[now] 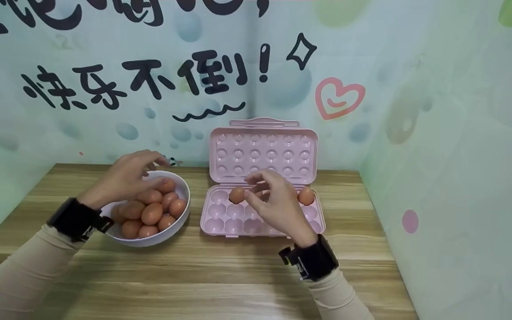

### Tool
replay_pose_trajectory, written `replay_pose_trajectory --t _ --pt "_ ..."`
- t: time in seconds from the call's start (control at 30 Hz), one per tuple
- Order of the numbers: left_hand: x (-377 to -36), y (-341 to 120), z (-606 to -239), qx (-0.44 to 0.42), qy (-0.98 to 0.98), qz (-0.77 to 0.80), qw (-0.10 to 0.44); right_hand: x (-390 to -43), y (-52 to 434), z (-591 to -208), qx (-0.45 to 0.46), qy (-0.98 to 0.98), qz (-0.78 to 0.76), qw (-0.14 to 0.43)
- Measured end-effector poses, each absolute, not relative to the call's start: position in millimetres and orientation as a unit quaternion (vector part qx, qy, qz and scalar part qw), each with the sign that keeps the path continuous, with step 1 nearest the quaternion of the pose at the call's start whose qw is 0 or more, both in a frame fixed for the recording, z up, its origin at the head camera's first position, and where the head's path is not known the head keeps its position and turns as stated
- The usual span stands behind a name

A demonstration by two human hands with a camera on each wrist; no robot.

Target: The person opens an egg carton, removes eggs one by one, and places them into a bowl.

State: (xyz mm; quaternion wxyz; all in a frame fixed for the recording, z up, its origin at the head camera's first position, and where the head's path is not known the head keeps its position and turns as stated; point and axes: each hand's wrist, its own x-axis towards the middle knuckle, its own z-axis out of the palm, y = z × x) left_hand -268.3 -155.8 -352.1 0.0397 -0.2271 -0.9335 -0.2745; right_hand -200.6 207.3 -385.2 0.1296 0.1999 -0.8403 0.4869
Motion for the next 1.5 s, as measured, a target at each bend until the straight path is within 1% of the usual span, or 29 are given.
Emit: replay_pose_trajectory --t 0.23,0.33,0.47,0.67,0.8,1.0,1.13,1.33,1.5 --pt "-241.6 -132.2 -351.0 -0.274 -0.915 -0.278 0.098 -215.6 209.2 -376.3 0.254 -0.869 0.409 0.117" --pt "-232.5 -123.7 -353.2 -0.295 -0.904 -0.282 0.127 -223.7 209.3 -374.1 0.280 -0.879 0.368 0.120" --pt "-225.3 -115.9 -360.8 -0.309 -0.891 -0.298 0.148 -237.3 207.7 -371.8 0.301 -0.890 0.319 0.124" --pt "-221.3 -103.2 -377.8 -0.311 -0.884 -0.317 0.148 -256.2 199.2 -376.6 0.310 -0.909 0.259 0.105" --pt "-219.2 -98.1 -387.4 -0.327 -0.869 -0.334 0.160 -267.2 189.7 -384.8 0.331 -0.911 0.228 0.090" --pt "-218.7 -94.4 -397.2 -0.327 -0.864 -0.353 0.151 -280.7 174.8 -398.7 0.326 -0.922 0.203 0.046" --pt "-219.0 -93.6 -400.9 -0.316 -0.870 -0.350 0.141 -286.2 170.6 -408.9 0.315 -0.931 0.182 0.025" --pt "-221.6 -94.2 -404.5 -0.309 -0.876 -0.346 0.132 -290.4 164.4 -420.3 0.324 -0.927 0.188 0.017" --pt "-221.8 -94.7 -405.6 -0.302 -0.880 -0.345 0.122 -291.4 156.8 -423.9 0.297 -0.937 0.184 -0.003"
